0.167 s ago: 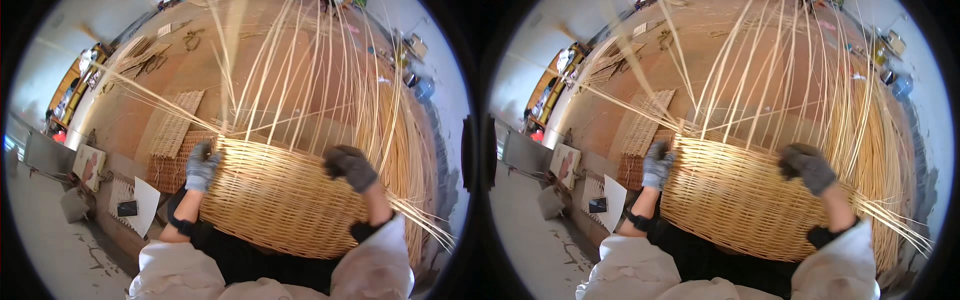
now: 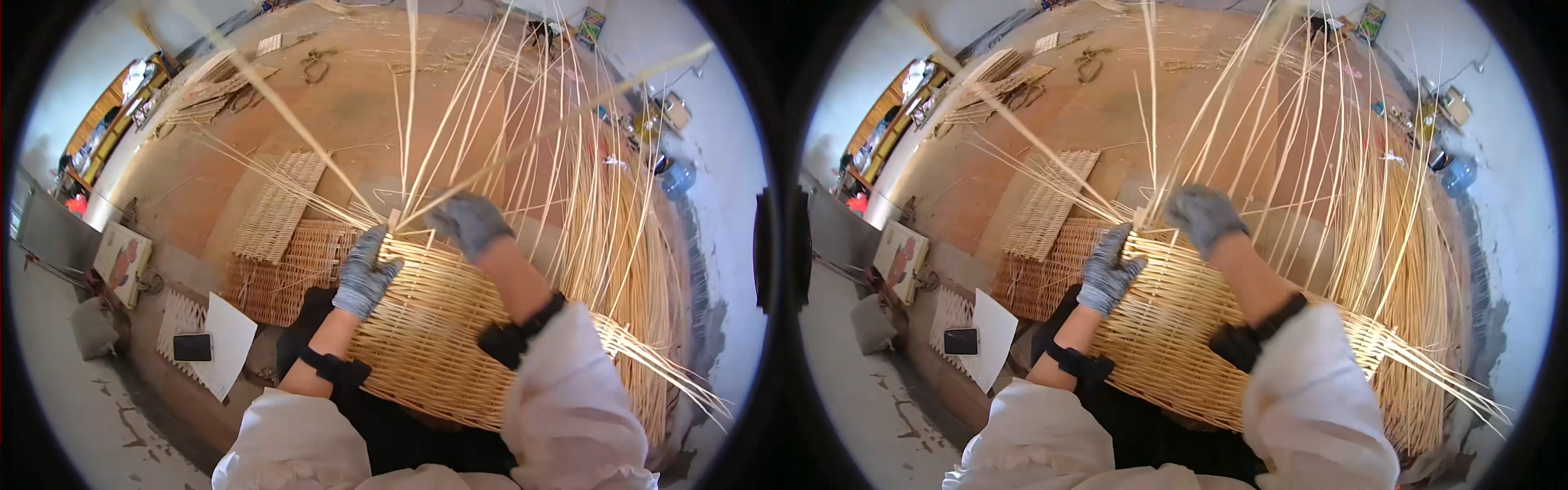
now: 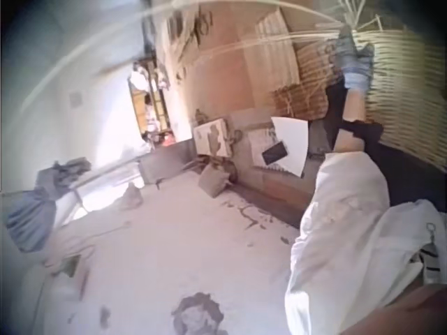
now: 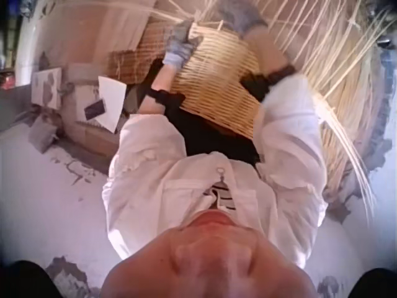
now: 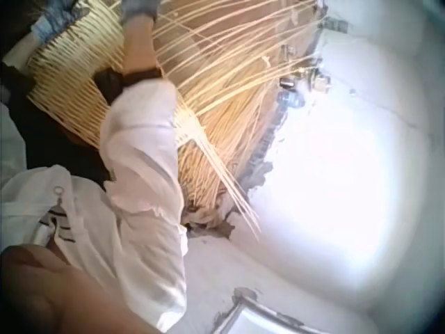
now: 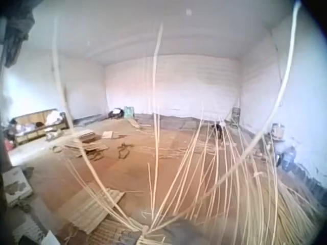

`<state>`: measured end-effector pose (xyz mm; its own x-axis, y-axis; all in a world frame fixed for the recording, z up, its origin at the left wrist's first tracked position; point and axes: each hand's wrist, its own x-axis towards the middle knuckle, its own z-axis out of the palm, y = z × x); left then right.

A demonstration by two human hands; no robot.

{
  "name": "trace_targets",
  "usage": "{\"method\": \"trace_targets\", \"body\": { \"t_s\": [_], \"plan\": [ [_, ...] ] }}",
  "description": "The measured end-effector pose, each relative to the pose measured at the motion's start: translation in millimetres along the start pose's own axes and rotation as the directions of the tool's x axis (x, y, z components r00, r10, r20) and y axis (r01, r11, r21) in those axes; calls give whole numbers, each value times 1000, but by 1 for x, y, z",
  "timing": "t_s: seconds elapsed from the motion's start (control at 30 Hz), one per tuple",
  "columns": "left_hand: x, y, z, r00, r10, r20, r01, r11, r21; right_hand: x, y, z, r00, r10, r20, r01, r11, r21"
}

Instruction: The person weaves a basket by hand, threading thin wooden strips through a set of vertical wooden supports while holding the growing structure.

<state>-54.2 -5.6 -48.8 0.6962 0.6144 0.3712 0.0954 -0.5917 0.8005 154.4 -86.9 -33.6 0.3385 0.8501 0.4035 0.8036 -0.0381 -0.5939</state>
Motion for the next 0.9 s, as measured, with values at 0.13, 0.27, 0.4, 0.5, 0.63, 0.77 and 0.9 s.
{"method": "trace_targets", "body": {
  "t_s": [0.13, 0.27, 0.4, 0.5, 0.63, 0.77, 0.9],
  "plan": [
    [3, -14, -14, 999, 6, 40, -7, 999, 34, 68, -10, 47, 900, 429, -73, -417, 800, -432],
    [-1, -11, -11, 996, -77, 50, 74, 996, 56, 54, -3, 53, 860, 500, -105, -474, 703, -531],
    [-1, -13, -10, 966, -240, 90, 249, 964, -94, 61, -23, 20, 962, 214, -169, -270, 827, -493],
    [0, -21, -14, 974, -225, 42, 228, 949, -217, -16, -67, -6, 843, 379, -382, -119, 824, 554],
    [4, -9, 3, 920, -338, 197, 380, 653, -655, -69, -58, -18, 606, 793, 56, -82, -8, 997],
    [16, 43, 14, 883, 200, 425, -137, 975, -174, -83, -47, -18, 602, 778, 180, 1, -226, 974],
    [30, 66, 33, 711, -3, 703, -490, 715, 499, -58, -26, -39, 681, 731, 25, -445, 387, 807]
  ]
}}
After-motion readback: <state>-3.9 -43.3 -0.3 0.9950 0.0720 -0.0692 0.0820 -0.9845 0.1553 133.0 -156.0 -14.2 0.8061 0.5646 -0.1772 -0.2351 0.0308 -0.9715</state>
